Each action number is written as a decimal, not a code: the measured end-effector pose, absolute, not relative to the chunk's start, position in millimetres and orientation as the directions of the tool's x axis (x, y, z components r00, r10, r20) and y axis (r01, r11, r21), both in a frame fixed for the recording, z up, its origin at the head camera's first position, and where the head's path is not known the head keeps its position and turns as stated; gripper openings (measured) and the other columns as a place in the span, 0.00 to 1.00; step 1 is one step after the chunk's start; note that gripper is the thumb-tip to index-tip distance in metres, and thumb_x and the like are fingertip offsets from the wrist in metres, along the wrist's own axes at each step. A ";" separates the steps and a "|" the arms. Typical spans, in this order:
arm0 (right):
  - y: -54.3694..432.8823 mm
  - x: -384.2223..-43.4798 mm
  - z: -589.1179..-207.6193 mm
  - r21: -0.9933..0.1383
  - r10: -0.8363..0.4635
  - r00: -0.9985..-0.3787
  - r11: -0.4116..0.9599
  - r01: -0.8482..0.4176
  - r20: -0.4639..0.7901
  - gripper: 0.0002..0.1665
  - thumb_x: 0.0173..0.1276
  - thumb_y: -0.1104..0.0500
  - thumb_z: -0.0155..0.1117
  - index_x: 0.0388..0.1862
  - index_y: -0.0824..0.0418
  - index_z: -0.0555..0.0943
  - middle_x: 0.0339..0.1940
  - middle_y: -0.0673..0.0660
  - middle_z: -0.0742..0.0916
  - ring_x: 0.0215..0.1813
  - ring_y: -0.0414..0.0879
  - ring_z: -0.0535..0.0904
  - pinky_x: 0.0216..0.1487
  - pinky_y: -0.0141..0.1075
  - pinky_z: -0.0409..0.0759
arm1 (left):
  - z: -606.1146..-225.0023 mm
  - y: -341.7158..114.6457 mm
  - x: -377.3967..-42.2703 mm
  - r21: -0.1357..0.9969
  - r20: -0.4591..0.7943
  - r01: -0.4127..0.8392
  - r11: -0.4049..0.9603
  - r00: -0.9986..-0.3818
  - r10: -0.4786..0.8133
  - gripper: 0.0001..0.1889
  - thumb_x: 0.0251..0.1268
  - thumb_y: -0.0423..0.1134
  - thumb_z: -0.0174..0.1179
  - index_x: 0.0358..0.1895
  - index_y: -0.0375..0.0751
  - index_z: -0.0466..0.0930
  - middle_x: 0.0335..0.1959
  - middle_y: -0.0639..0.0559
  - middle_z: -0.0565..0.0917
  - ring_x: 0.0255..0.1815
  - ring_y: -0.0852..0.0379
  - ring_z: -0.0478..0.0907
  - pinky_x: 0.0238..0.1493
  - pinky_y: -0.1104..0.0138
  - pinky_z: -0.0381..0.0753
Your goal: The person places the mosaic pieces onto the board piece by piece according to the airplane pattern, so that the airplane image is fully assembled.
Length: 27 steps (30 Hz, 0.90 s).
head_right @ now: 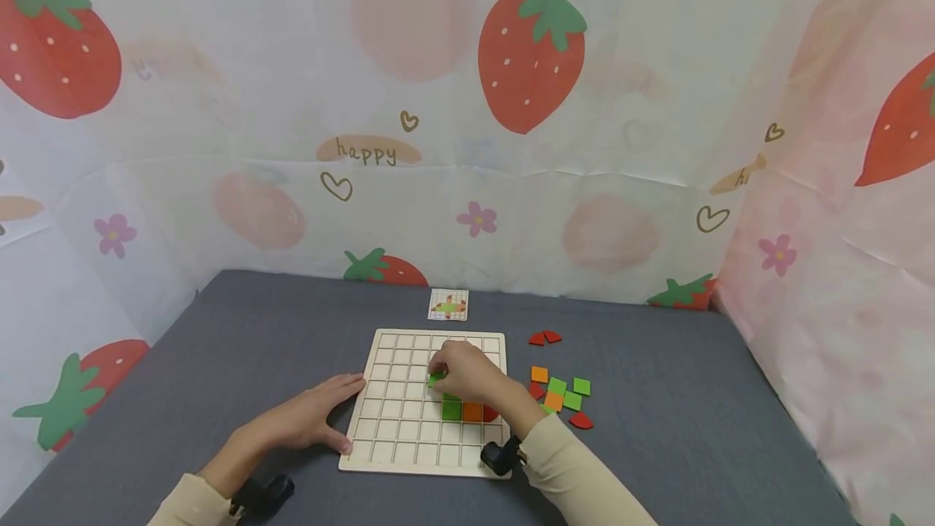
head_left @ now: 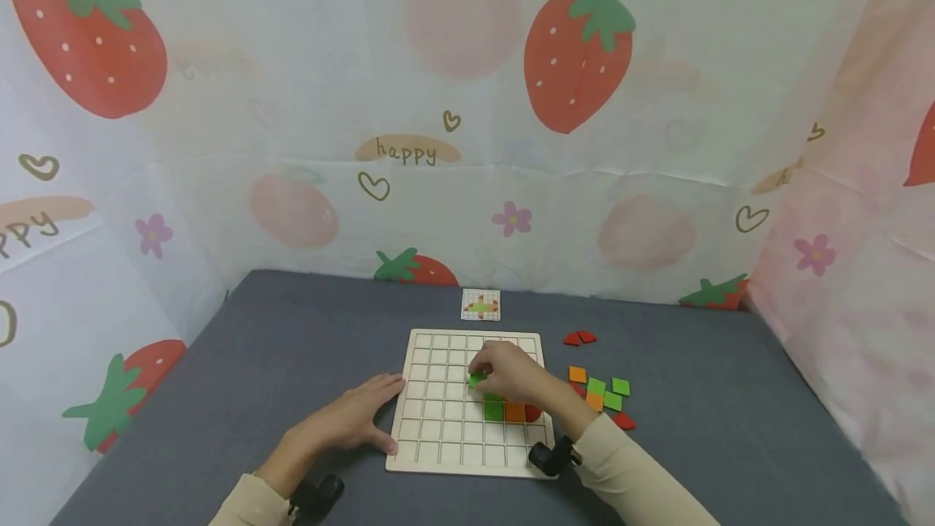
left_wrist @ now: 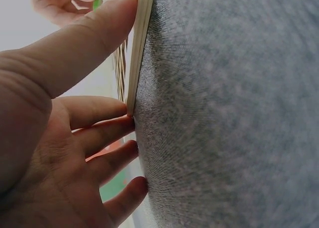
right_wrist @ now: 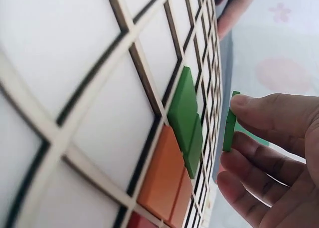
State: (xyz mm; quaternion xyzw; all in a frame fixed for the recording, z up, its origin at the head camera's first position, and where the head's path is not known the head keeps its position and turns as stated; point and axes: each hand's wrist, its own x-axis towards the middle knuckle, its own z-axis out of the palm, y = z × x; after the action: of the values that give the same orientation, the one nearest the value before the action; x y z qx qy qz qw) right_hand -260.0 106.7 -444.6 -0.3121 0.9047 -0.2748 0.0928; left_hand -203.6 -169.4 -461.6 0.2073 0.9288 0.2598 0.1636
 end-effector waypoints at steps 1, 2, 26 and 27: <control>105.7 -260.3 -445.6 -0.548 -0.620 -0.784 0.655 -0.520 0.002 0.11 0.60 0.65 0.69 0.42 0.63 0.87 0.37 0.52 0.84 0.39 0.43 0.76 0.42 0.35 0.78 | -461.1 -169.5 -203.4 0.548 -0.195 0.305 0.779 -0.859 0.473 0.51 0.42 0.47 0.76 0.71 0.29 0.62 0.74 0.35 0.63 0.76 0.34 0.56 0.69 0.36 0.57; 104.8 -260.5 -446.4 -0.543 -0.623 -0.782 0.657 -0.523 0.000 0.11 0.60 0.64 0.69 0.42 0.63 0.87 0.37 0.52 0.84 0.38 0.42 0.75 0.42 0.34 0.77 | -460.9 -169.5 -203.4 0.547 -0.195 0.305 0.780 -0.859 0.473 0.51 0.42 0.47 0.76 0.71 0.30 0.62 0.74 0.35 0.63 0.76 0.34 0.56 0.69 0.36 0.57; 97.2 -259.6 -449.2 -0.471 -0.660 -0.749 0.679 -0.563 -0.056 0.07 0.60 0.64 0.70 0.38 0.61 0.87 0.36 0.51 0.83 0.36 0.40 0.74 0.37 0.31 0.75 | -462.2 -170.7 -202.8 0.553 -0.194 0.305 0.775 -0.858 0.476 0.51 0.43 0.47 0.76 0.71 0.29 0.62 0.74 0.35 0.63 0.76 0.34 0.55 0.70 0.37 0.57; 97.2 -259.6 -449.1 -0.468 -0.661 -0.748 0.679 -0.565 -0.055 0.07 0.60 0.65 0.70 0.38 0.60 0.87 0.36 0.51 0.83 0.36 0.40 0.74 0.37 0.31 0.75 | -462.4 -170.7 -202.9 0.552 -0.194 0.307 0.776 -0.857 0.477 0.51 0.43 0.47 0.76 0.71 0.29 0.62 0.74 0.35 0.63 0.76 0.34 0.55 0.70 0.37 0.57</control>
State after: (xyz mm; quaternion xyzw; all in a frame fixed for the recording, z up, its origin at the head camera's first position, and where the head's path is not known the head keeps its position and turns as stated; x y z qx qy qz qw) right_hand -259.6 97.2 -449.1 -0.3372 0.9095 -0.2163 0.1106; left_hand -202.9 -170.7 -462.4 0.2111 0.9279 0.2599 0.1639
